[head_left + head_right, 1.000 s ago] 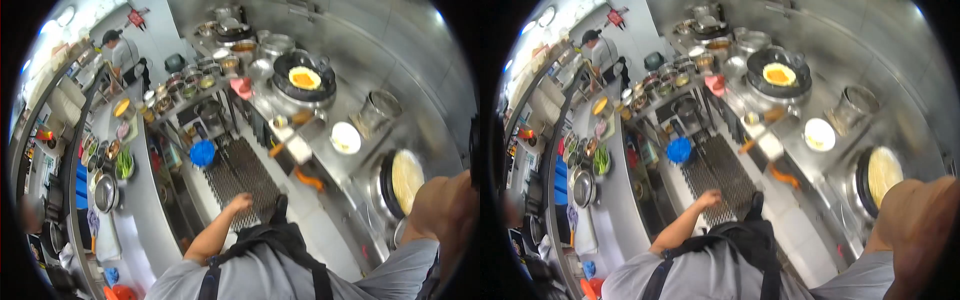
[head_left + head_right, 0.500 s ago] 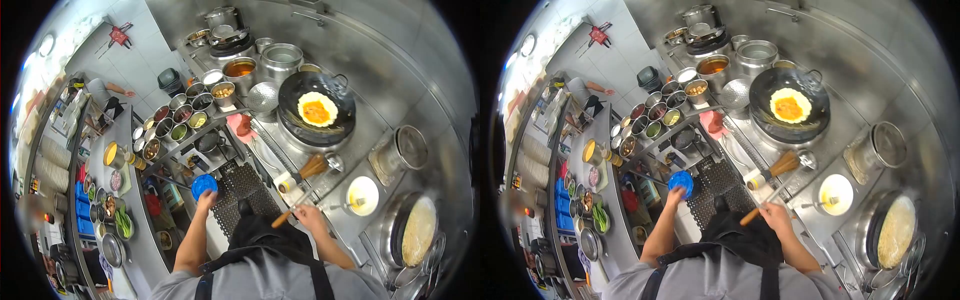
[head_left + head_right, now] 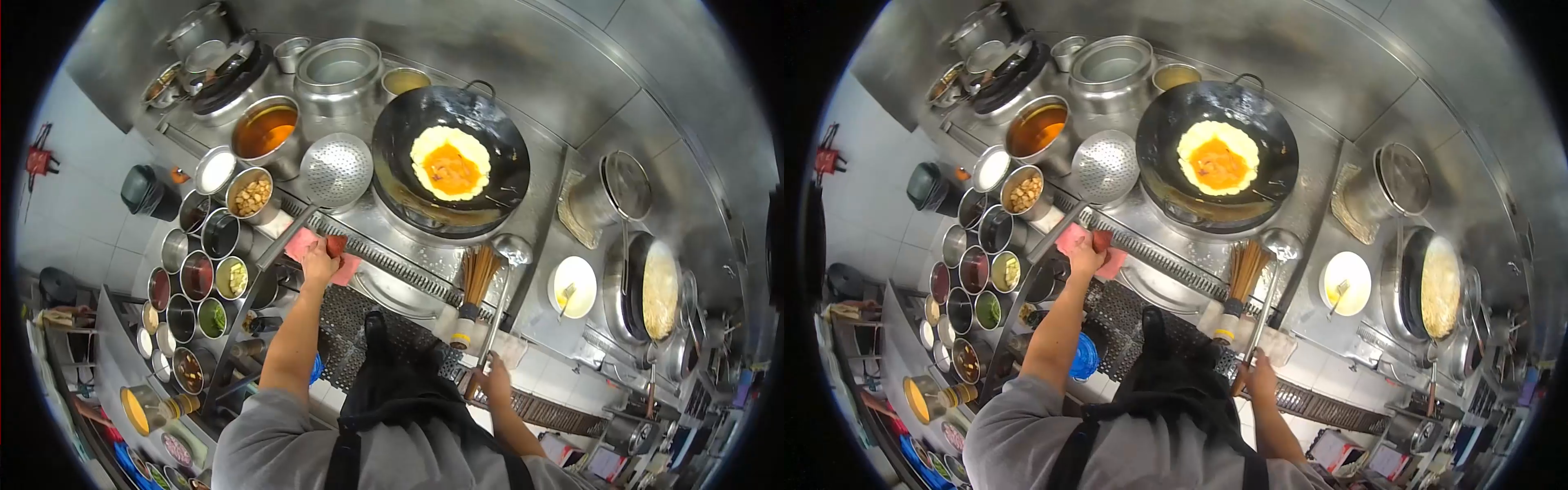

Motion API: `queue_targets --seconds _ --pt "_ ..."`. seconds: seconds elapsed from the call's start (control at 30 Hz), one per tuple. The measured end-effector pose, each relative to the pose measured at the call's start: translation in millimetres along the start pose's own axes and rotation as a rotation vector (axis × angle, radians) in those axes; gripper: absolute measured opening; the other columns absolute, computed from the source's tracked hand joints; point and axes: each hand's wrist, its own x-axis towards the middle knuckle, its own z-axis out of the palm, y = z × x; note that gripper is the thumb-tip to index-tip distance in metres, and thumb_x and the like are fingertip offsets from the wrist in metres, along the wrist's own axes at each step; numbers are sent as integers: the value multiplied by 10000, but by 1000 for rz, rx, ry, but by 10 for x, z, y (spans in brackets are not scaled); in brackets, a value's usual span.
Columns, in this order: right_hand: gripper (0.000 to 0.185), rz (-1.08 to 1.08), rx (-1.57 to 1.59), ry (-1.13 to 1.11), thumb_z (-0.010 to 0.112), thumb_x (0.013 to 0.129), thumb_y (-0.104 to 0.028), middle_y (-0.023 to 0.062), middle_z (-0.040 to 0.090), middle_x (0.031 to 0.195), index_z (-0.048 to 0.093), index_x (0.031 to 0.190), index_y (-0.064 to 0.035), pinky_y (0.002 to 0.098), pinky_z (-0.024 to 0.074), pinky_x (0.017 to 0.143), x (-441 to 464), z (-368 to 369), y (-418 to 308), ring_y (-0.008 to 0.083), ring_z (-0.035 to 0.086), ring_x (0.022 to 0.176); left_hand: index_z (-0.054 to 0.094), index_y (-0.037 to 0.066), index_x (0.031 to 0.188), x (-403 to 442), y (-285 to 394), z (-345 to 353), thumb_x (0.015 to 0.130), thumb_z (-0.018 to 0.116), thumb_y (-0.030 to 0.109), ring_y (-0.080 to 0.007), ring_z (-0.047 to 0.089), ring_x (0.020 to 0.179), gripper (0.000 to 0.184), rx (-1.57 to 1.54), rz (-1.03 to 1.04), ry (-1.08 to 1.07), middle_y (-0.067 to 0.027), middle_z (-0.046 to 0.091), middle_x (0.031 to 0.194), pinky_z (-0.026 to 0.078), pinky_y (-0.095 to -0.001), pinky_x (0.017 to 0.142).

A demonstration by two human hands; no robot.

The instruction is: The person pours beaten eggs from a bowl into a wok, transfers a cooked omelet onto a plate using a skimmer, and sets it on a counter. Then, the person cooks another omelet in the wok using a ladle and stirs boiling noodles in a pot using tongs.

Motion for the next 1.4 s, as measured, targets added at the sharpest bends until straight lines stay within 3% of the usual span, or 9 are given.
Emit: queue_targets --seconds 0.13,0.23,0.33,0.47,0.67,0.87,0.9,1.0,1.4 --pt "612 338 189 124 615 738 -65 207 621 772 442 1322 -7 435 492 690 25 174 -68 339 628 714 569 61 1164 -30 -66 -95 721 720 239 -364 626 918 500 -185 12 -120 -162 653 1010 488 -453 831" --pt "559 418 508 159 586 771 -48 125 583 638 471 1315 10 346 446 520 -135 -309 -224 190 552 540 567 17 1154 101 -12 -290 825 664 207 -257 645 804 391 -1292 -476 -276 -96 649 951 517 -353 699" --pt "530 373 479 226 547 833 -30 49 521 575 428 1348 13 295 379 411 -464 -714 -395 112 479 446 576 24 1107 189 413 -839 836 640 185 -218 640 729 322 -1695 -617 -524 -94 644 933 499 -312 580" --pt "519 266 502 7 598 830 -6 20 500 534 487 1336 -37 271 383 394 -426 -1559 -699 78 474 419 572 67 940 445 997 -674 879 590 237 -193 581 522 181 -1389 -490 -636 -53 622 738 391 -295 397" --pt "519 -150 128 -114 656 766 -123 237 631 755 537 1271 -108 452 501 685 384 -1584 -966 407 635 748 573 73 872 788 1882 -141 968 423 453 -204 551 518 420 -1560 -584 -789 -54 605 706 449 -351 457" --pt "482 -194 192 7 647 790 -115 189 610 658 545 1260 -90 420 485 574 572 -1229 -1274 338 632 599 567 82 856 795 1947 -22 872 534 154 -202 524 533 81 -1573 -654 -989 -63 564 692 495 -389 538" --pt "444 -68 315 -15 649 800 -130 196 600 664 558 1232 -80 411 483 588 481 -1251 -1325 334 623 603 538 79 808 689 2148 -378 834 512 42 -197 448 431 53 -1588 -834 -794 -60 492 595 436 -368 446" --pt "451 82 483 -40 658 805 -128 160 571 633 564 1243 -74 356 463 563 283 -1211 -1223 240 564 541 457 180 795 687 2006 -289 784 492 -18 -147 411 408 201 -1686 -651 -887 -22 452 587 402 -318 392" --pt "488 237 587 251 650 801 -47 101 556 541 541 1276 -23 296 438 477 -411 -1325 -550 142 531 455 512 165 1001 -20 2100 -1030 778 455 35 -146 477 470 265 -1540 -628 -946 -8 547 719 448 -297 487"
